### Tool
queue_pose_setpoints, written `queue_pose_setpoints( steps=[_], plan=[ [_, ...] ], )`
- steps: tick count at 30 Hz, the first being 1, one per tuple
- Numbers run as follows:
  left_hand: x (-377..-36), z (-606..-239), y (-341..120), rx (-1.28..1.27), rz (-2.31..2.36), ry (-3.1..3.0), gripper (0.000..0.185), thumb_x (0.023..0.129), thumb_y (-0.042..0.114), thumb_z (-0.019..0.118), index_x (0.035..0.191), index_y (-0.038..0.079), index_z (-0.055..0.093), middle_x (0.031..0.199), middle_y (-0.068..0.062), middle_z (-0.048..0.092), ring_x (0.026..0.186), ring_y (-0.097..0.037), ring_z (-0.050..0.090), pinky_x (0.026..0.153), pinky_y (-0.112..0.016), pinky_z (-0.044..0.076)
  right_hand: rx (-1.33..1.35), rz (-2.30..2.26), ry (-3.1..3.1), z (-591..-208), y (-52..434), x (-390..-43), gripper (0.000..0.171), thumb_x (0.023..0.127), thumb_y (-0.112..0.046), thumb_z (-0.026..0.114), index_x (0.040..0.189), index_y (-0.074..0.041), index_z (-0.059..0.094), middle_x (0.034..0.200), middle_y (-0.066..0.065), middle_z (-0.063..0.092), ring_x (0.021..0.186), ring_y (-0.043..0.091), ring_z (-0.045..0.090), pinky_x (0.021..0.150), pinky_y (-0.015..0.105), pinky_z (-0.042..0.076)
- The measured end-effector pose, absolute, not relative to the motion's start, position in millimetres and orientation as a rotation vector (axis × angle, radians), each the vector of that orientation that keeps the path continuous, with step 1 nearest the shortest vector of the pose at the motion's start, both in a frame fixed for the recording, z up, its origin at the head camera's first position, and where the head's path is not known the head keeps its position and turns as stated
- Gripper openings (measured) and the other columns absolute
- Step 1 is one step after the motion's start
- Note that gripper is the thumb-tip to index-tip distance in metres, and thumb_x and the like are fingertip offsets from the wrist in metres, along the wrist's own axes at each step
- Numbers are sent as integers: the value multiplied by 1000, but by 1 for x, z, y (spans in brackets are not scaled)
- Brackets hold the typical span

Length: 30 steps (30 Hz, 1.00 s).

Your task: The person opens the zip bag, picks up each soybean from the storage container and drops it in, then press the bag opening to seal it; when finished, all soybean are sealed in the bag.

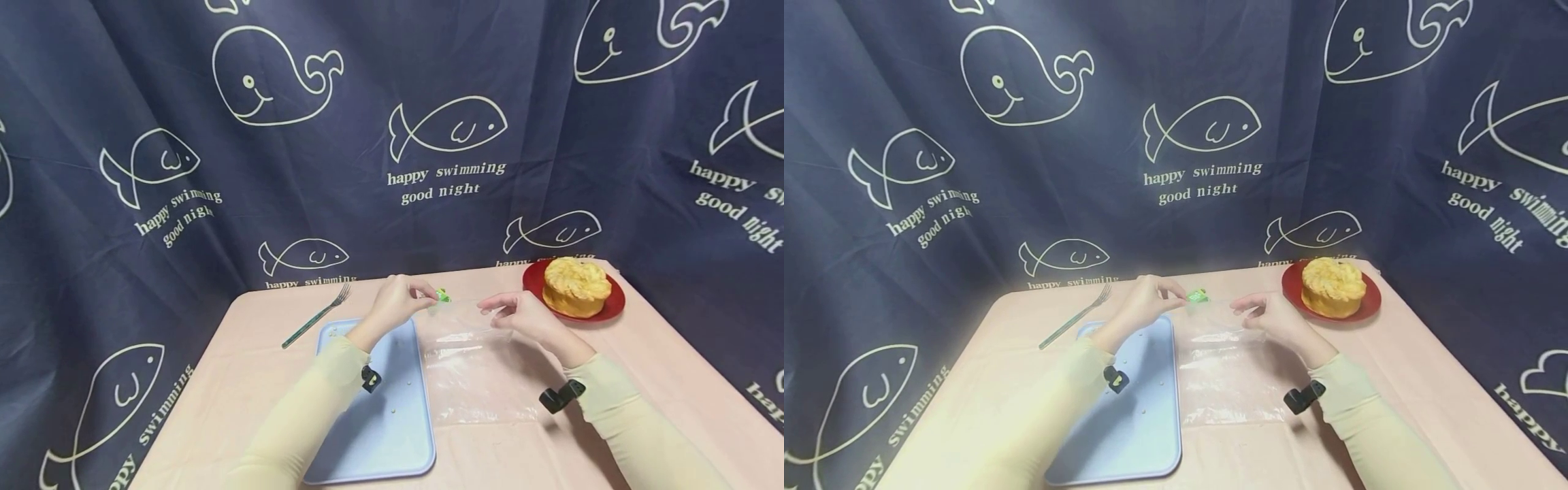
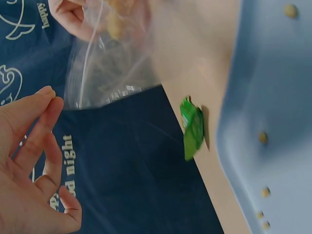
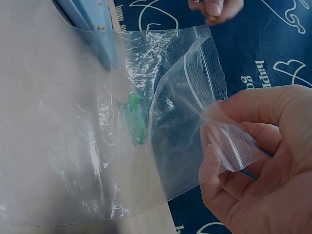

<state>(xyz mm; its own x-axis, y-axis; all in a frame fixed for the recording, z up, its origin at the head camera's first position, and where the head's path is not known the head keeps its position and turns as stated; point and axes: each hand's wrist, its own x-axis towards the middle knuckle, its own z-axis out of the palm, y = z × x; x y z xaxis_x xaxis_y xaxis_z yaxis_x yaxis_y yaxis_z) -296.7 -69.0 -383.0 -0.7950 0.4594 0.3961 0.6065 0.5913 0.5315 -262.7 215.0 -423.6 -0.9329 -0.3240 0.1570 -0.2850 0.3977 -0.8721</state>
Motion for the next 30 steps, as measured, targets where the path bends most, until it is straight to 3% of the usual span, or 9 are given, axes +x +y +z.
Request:
queue_pose_setpoints(
  steps=[8, 22, 30],
  plan=[
    [-298, -388, -41, -960, -947, -2622, 6, 84, 20, 85, 87, 24, 82, 84, 18, 74, 63, -4, 52, 57, -22, 40, -603, -1646, 2532, -428, 214, -265, 37, 83, 11, 70, 120, 12, 67, 111, 28, 70, 83, 23, 70, 70, 24, 55],
    [-302, -409, -20, -996, -782, -2690, 8, 83, 25, 86, 88, 30, 82, 80, 24, 71, 67, 0, 50, 68, -24, 39, -580, -1657, 2519, -435, 210, -266, 39, 82, 12, 69, 120, 11, 68, 109, 25, 71, 81, 21, 68, 64, 28, 55],
    [-306, -411, -22, -1056, -955, -2668, 11, 85, 17, 85, 94, 23, 82, 91, 17, 75, 86, -12, 65, 78, -25, 47, -575, -1655, 2540, -433, 212, -265, 38, 82, 11, 69, 120, 11, 68, 110, 26, 71, 81, 22, 68, 62, 32, 55]
  ],
)
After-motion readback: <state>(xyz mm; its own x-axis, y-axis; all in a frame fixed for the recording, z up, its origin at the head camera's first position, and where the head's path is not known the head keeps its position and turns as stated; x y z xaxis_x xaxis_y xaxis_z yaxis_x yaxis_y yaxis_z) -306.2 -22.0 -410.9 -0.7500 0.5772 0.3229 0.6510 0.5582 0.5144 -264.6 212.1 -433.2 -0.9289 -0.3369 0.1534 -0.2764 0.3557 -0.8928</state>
